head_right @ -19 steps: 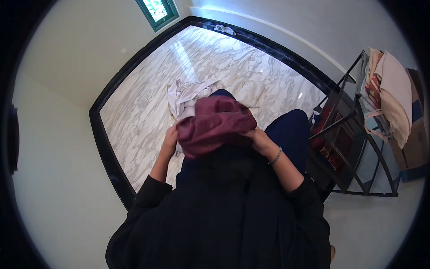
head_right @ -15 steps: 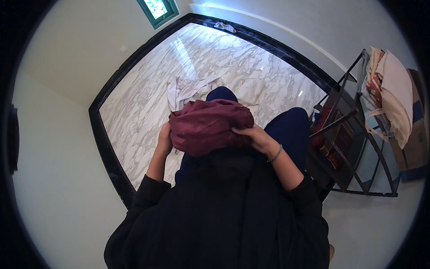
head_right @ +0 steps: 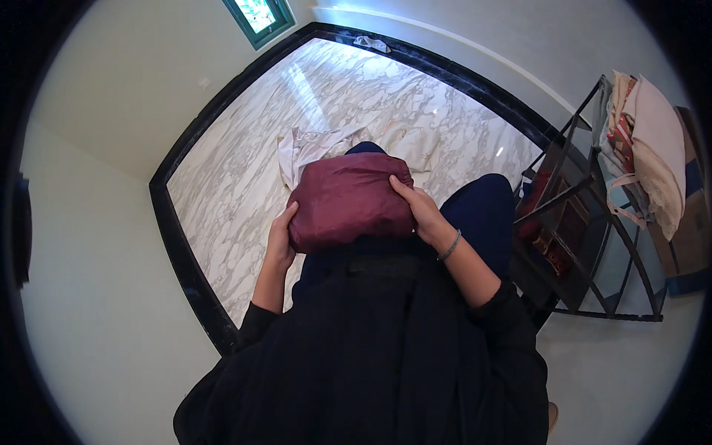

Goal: Fold various pieces of clothing and stack them onto a shelf.

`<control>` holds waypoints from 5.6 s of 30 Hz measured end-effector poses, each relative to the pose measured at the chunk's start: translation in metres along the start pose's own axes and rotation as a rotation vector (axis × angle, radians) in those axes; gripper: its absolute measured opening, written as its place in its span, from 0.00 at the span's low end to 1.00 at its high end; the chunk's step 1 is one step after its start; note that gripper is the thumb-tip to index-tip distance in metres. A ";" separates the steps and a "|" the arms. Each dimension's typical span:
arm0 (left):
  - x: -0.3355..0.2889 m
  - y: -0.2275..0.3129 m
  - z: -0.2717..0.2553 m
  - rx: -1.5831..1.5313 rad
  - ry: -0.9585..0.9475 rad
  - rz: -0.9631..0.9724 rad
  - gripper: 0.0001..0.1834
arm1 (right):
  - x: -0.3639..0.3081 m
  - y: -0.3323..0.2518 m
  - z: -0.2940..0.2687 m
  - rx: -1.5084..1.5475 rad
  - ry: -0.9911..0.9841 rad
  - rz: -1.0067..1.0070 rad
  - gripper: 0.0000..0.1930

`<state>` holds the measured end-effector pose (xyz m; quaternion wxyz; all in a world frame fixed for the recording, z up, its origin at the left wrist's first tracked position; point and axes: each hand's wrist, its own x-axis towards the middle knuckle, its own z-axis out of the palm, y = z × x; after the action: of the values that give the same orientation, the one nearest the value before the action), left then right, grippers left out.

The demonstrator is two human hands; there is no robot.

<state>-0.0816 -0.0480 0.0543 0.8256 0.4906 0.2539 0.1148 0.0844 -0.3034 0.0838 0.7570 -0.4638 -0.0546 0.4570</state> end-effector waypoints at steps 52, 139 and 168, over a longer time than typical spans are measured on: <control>0.056 0.057 0.028 -0.020 -0.491 -0.257 0.24 | 0.095 -0.020 0.000 -1.518 -0.373 -0.276 0.56; -0.007 -0.043 0.658 0.460 -0.687 1.325 0.33 | -0.319 -0.505 -0.328 -1.354 1.299 -0.884 0.29; 0.045 -0.083 0.601 0.788 -0.929 0.871 0.34 | -0.242 -0.382 -0.229 -0.827 1.115 -0.618 0.22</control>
<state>0.2714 -0.5212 0.2023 0.4906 0.8043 -0.3157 0.1128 0.3063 -0.6906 0.3247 0.5306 -0.8356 0.0417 -0.1357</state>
